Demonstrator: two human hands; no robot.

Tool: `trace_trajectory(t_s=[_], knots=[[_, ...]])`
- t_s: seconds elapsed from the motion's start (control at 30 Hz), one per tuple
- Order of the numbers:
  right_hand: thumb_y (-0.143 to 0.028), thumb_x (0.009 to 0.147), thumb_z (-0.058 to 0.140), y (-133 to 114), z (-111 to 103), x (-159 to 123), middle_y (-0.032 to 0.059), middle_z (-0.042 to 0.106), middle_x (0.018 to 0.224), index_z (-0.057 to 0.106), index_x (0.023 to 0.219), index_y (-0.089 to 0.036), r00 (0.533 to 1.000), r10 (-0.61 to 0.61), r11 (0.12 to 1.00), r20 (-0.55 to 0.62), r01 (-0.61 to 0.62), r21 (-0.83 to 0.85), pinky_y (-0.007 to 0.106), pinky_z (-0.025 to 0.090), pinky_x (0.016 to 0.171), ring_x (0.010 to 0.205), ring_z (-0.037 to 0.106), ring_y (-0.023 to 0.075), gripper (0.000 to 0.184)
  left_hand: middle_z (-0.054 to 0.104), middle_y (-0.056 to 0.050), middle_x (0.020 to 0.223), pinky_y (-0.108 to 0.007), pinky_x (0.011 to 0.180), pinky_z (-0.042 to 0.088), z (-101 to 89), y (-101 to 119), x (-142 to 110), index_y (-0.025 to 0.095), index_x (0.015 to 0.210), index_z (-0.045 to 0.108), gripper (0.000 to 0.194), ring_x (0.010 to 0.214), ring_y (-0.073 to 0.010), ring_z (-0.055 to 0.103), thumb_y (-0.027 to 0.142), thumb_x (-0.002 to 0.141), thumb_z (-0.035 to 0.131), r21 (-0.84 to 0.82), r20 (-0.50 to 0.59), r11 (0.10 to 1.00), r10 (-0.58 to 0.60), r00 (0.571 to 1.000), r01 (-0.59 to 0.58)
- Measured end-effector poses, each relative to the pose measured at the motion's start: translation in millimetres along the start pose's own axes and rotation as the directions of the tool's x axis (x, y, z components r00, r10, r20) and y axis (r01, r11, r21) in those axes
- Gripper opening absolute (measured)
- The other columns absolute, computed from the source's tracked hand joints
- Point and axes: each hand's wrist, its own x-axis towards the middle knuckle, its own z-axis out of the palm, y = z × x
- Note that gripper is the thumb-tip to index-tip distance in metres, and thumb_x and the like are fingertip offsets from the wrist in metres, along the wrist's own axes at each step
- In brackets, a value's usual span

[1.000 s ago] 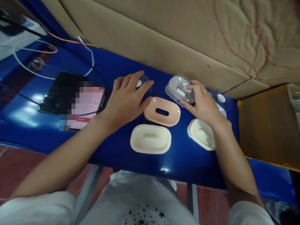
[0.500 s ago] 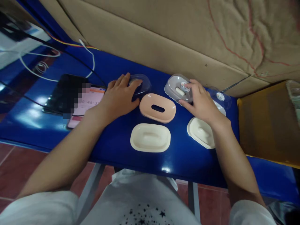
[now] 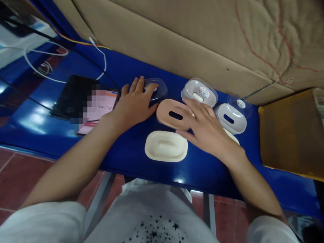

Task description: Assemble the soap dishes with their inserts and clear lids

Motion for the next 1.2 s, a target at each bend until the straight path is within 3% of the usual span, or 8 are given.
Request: trace_trajectory(t_s=[0.13,0.3,0.5,0.63,0.8,0.87,1.0,1.2], knots=[[-0.038,0.104,0.067,14,18,8,0.0207,0.043,0.173,0.041,0.166,-0.023,0.995,0.065,0.997,0.074,-0.068,0.044,0.066,0.035,0.125,0.159,0.043,0.0401,0.069,0.024,-0.021,0.182,-0.075,0.128,0.026,2.5,1,1,0.021,0.169,0.038,0.070,0.167,-0.0495,0.024,0.043,0.106,0.059,0.041,0.006,0.999,-0.006,1.000,0.006],[-0.035,0.096,0.076,20,15,8,0.0178,0.056,0.164,0.058,0.148,-0.024,0.998,0.063,0.989,-0.009,-0.061,0.137,0.059,0.041,0.120,0.152,0.052,0.0386,0.057,0.023,-0.025,0.181,-0.072,0.129,0.027,-2.6,6,4,0.019,0.173,0.032,0.076,0.168,-0.0479,0.023,0.043,0.106,0.060,0.084,0.049,0.995,-0.059,0.997,0.055],[-0.041,0.101,0.072,-10,-1,-26,0.0184,0.051,0.168,0.059,0.145,-0.026,0.997,-0.043,0.980,-0.068,0.056,0.193,0.055,0.038,0.118,0.156,0.049,0.0368,0.048,0.021,-0.025,0.181,-0.075,0.129,0.021,-8.5,21,-5,0.019,0.171,0.037,0.070,0.169,-0.0470,0.021,0.039,0.107,0.056,0.063,0.006,0.998,-0.015,1.000,0.015],[-0.038,0.105,0.070,-33,18,-47,0.0132,0.058,0.164,0.063,0.144,-0.029,0.991,-0.120,0.974,-0.057,0.129,0.188,0.052,0.036,0.116,0.152,0.053,0.0319,0.041,0.027,-0.020,0.181,-0.070,0.132,0.021,-14.5,36,-14,0.025,0.168,0.041,0.064,0.168,-0.0419,0.026,0.035,0.107,0.056,0.027,-0.036,0.996,0.090,0.995,-0.089],[-0.042,0.106,0.069,-36,38,-55,0.0094,0.060,0.163,0.067,0.144,-0.032,0.989,-0.136,0.981,-0.064,0.144,0.131,0.055,0.033,0.122,0.157,0.048,0.0320,0.039,0.037,-0.019,0.177,-0.070,0.131,0.025,-17.8,36,-14,0.026,0.163,0.049,0.060,0.164,-0.0420,0.035,0.031,0.105,0.060,-0.004,-0.044,0.982,0.187,0.981,-0.187],[-0.043,0.106,0.070,-36,41,-57,0.0087,0.062,0.162,0.068,0.143,-0.031,0.982,-0.171,0.980,-0.083,0.178,0.087,0.056,0.032,0.125,0.157,0.047,0.0332,0.040,0.042,-0.019,0.174,-0.067,0.129,0.032,-18.1,36,-16,0.024,0.161,0.052,0.056,0.161,-0.0405,0.041,0.030,0.106,0.059,-0.021,-0.036,0.958,0.285,0.958,-0.286],[-0.032,0.104,0.072,-40,45,-62,0.0078,0.065,0.158,0.068,0.146,-0.028,0.964,-0.253,0.967,-0.086,0.248,-0.065,0.056,0.032,0.127,0.155,0.049,0.0342,0.043,0.051,-0.018,0.168,-0.060,0.124,0.043,-18.4,45,-25,0.021,0.157,0.057,0.047,0.151,-0.0365,0.054,0.031,0.111,0.057,-0.049,-0.049,0.859,0.507,0.860,-0.509],[-0.018,0.104,0.065,-34,41,-60,0.0038,0.078,0.137,0.075,0.133,-0.027,0.957,-0.253,0.961,-0.144,0.231,-0.155,0.048,0.043,0.119,0.141,0.062,0.0258,0.031,0.062,-0.015,0.158,-0.056,0.116,0.050,-19.0,50,-30,0.023,0.149,0.064,0.040,0.138,-0.0347,0.065,0.032,0.112,0.055,-0.033,-0.067,0.820,0.569,0.820,-0.572]])
